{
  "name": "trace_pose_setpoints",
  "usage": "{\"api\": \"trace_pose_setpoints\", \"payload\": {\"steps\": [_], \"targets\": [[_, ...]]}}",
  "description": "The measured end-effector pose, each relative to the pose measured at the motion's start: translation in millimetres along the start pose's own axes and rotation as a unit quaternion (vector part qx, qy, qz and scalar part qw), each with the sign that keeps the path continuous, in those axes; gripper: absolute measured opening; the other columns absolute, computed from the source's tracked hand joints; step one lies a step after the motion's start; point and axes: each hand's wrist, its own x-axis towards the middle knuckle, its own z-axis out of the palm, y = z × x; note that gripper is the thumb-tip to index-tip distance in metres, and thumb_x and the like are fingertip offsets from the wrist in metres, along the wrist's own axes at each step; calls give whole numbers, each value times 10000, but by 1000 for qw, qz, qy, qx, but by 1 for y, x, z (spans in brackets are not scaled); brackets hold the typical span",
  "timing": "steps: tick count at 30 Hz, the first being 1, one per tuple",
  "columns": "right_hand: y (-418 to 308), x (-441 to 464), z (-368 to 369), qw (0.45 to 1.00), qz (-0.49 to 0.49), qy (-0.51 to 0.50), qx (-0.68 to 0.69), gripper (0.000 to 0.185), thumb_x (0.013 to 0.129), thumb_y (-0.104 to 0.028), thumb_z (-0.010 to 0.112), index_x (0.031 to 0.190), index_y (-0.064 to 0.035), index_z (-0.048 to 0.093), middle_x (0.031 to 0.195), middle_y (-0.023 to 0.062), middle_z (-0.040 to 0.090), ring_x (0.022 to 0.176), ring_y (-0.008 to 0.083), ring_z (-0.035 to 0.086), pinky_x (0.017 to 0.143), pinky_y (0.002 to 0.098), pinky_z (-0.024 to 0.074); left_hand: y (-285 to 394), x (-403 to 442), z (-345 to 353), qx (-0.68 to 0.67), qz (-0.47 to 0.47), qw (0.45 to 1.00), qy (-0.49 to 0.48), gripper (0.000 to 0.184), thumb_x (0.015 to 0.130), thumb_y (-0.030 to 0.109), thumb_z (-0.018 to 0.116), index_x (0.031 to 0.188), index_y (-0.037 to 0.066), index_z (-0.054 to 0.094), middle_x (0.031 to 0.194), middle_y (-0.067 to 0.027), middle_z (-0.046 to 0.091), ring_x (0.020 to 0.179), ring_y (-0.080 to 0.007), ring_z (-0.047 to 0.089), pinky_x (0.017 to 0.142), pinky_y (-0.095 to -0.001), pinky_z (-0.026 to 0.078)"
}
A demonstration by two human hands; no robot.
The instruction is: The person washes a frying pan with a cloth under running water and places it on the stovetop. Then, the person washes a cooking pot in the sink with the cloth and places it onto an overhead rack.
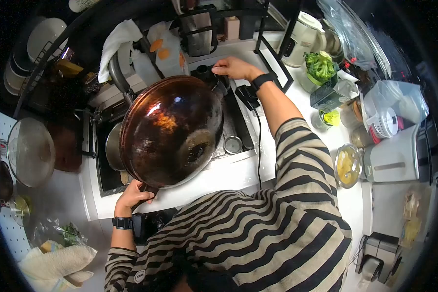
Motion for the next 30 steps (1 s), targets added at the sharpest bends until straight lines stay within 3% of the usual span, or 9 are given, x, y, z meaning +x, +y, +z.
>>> {"api": "trace_pose_setpoints", "payload": {"steps": [5,9,13,16,19,22,30], "targets": [[-23,-7,-18,996,-5,13,-83,333,847,-391,553,949,-79,604,767,-56,542,698,55,454,596,215,386,-3,4,10,-73,22,996,-41,311,663,-15,593,972,-41,563,685,-46,546,509,-114,501,493,-231,412],[-35,-21,-27,994,-8,38,-104,459,809,-451,576,911,-6,620,797,102,621,769,188,543,727,323,428,-4,8,19,-71,42,994,-70,312,674,11,590,976,-54,554,691,-53,548,508,-123,499,488,-239,407],[-32,-30,-35,993,-7,20,-117,411,840,-433,543,961,-43,589,805,12,566,741,121,492,623,281,437,-7,8,31,-81,47,993,-69,318,676,13,587,983,-58,548,698,-60,551,508,-125,498,483,-240,402],[-31,-41,-39,992,8,14,-129,408,842,-431,542,968,-45,587,809,12,562,746,117,489,620,282,437,-5,4,40,-77,47,994,-68,321,675,11,588,986,-56,546,697,-63,552,504,-125,496,481,-241,401],[-29,-53,-40,993,6,36,-110,439,816,-441,574,891,-11,620,758,68,589,720,148,507,638,305,432,-5,-1,49,-74,55,993,-69,320,676,8,589,988,-50,546,693,-65,555,504,-123,502,482,-241,405],[-31,-69,-43,996,0,21,-90,385,848,-416,540,970,-54,589,791,-2,547,737,106,481,616,272,434,-7,-5,57,-54,55,995,-66,319,679,9,589,991,-44,543,691,-70,563,512,-122,516,489,-240,415],[-33,-89,-47,996,-8,34,-86,392,856,-411,530,977,-42,581,791,-18,524,742,92,458,621,262,414,-16,-16,87,-33,64,997,-28,279,686,40,605,947,-38,547,700,-70,586,520,-113,532,500,-230,443]]}}
